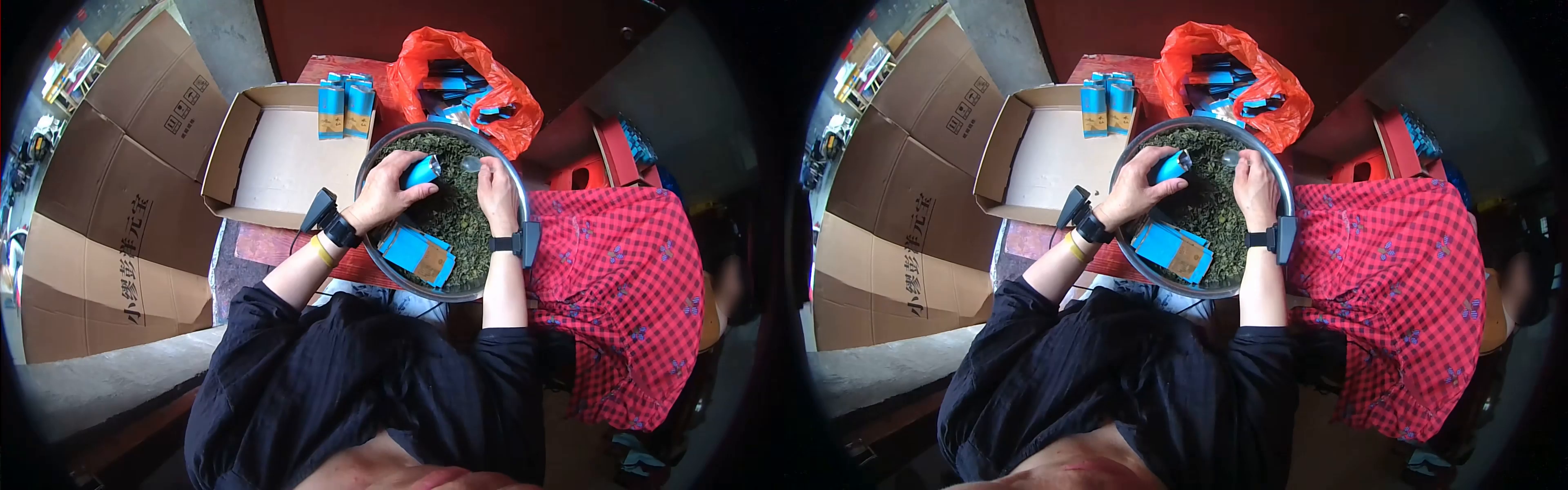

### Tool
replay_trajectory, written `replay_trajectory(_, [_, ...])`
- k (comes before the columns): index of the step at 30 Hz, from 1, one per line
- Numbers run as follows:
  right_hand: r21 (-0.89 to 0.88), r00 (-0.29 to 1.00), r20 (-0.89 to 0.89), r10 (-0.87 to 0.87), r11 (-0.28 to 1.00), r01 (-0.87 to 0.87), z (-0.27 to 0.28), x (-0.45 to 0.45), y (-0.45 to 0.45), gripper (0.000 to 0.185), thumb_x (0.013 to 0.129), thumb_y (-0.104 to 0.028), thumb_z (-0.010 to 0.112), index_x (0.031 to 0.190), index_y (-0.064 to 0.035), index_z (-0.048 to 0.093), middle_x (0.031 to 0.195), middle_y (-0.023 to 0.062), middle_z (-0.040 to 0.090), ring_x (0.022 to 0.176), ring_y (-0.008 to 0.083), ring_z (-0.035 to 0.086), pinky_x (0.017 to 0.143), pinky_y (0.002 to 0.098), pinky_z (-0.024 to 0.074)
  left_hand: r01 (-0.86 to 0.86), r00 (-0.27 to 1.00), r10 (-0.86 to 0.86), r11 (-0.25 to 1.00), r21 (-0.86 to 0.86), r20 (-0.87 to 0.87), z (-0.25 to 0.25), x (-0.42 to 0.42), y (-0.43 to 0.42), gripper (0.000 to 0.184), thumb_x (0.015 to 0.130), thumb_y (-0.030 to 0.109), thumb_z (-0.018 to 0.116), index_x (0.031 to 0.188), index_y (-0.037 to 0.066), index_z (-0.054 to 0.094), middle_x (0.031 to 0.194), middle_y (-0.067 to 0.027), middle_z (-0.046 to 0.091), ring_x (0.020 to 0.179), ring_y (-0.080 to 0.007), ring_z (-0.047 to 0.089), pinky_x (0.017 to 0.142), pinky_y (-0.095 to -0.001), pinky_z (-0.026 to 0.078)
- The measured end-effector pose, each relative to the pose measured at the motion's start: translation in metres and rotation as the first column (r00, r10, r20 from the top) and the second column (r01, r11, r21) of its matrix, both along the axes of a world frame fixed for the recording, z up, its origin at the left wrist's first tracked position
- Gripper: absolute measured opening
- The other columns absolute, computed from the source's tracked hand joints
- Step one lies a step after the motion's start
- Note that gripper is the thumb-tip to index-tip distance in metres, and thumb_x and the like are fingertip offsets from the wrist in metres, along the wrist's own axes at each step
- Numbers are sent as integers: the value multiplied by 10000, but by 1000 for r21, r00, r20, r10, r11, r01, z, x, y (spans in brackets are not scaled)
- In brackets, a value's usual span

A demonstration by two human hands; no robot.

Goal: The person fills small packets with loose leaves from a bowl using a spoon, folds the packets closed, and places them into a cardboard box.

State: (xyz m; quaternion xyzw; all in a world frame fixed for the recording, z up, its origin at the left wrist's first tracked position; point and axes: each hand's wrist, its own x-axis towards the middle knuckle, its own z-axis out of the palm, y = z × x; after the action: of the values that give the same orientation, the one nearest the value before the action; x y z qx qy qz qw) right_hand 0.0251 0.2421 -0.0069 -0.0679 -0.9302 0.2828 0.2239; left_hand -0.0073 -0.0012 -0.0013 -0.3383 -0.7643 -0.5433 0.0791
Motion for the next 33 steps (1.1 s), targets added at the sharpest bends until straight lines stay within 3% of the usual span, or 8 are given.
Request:
replay_trajectory(4, [-161,958,45,283,948,-273,-4,0,-13,212,974,-185,522,1067,-33,637,1055,200,669,1018,376,633,848,402,503,-25,999,26,999,35,-25,-11,-3,5,535,749,265,827,1174,17,617,1080,-168,642,1011,-316,630,895,-382,506])
replay_trajectory(6, [-280,914,68,400,887,-368,-6,-5,-13,237,984,-179,527,1103,-17,653,1002,142,691,956,210,661,839,326,500,-68,997,66,994,-87,-25,-3,1,2,571,728,361,819,1152,29,630,1082,-182,638,1024,-348,618,898,-408,498])
replay_trajectory(8, [-420,907,174,385,862,-285,-8,-8,-9,258,988,-209,534,1086,-10,665,914,29,654,818,105,578,747,264,481,-67,997,61,989,-129,-47,1,2,0,560,742,385,785,1149,34,625,1058,-173,638,1021,-365,605,883,-436,493])
replay_trajectory(14, [-726,974,116,194,686,-50,-22,-21,17,235,962,-290,518,991,-76,609,692,-24,508,561,73,489,499,196,358,-42,999,41,998,-37,-17,-15,-1,6,569,727,342,796,1158,27,599,1080,-184,616,1043,-374,595,902,-452,478])
replay_trajectory(18, [-710,999,-39,37,702,-54,6,-6,1,291,983,-333,475,979,-66,592,684,-28,493,563,62,480,489,182,329,-1,1000,2,999,-43,17,-10,1,6,560,717,315,800,1140,13,590,1076,-179,602,1062,-376,579,916,-460,461])
replay_trajectory(28, [-674,950,-26,310,696,-246,3,-2,-19,278,1019,-312,470,966,-70,595,691,-46,494,580,31,453,478,186,296,-46,996,42,998,-46,-82,-19,0,8,576,686,359,805,1106,19,607,1009,-167,612,1008,-364,593,867,-461,476])
replay_trajectory(29, [-697,880,0,474,631,-340,13,-1,-22,271,1021,-313,468,978,-86,610,709,-56,477,590,30,442,488,191,295,-54,994,50,998,-45,-95,-20,1,8,564,683,365,806,1088,22,616,995,-165,619,996,-361,598,861,-463,478])
replay_trajectory(33, [-445,925,-17,379,826,-347,21,14,-49,275,1008,-229,526,1109,5,632,982,47,666,854,133,612,771,277,492,-67,998,67,989,-134,1,-2,1,3,494,719,352,787,1068,34,640,1004,-188,646,945,-379,618,823,-451,504])
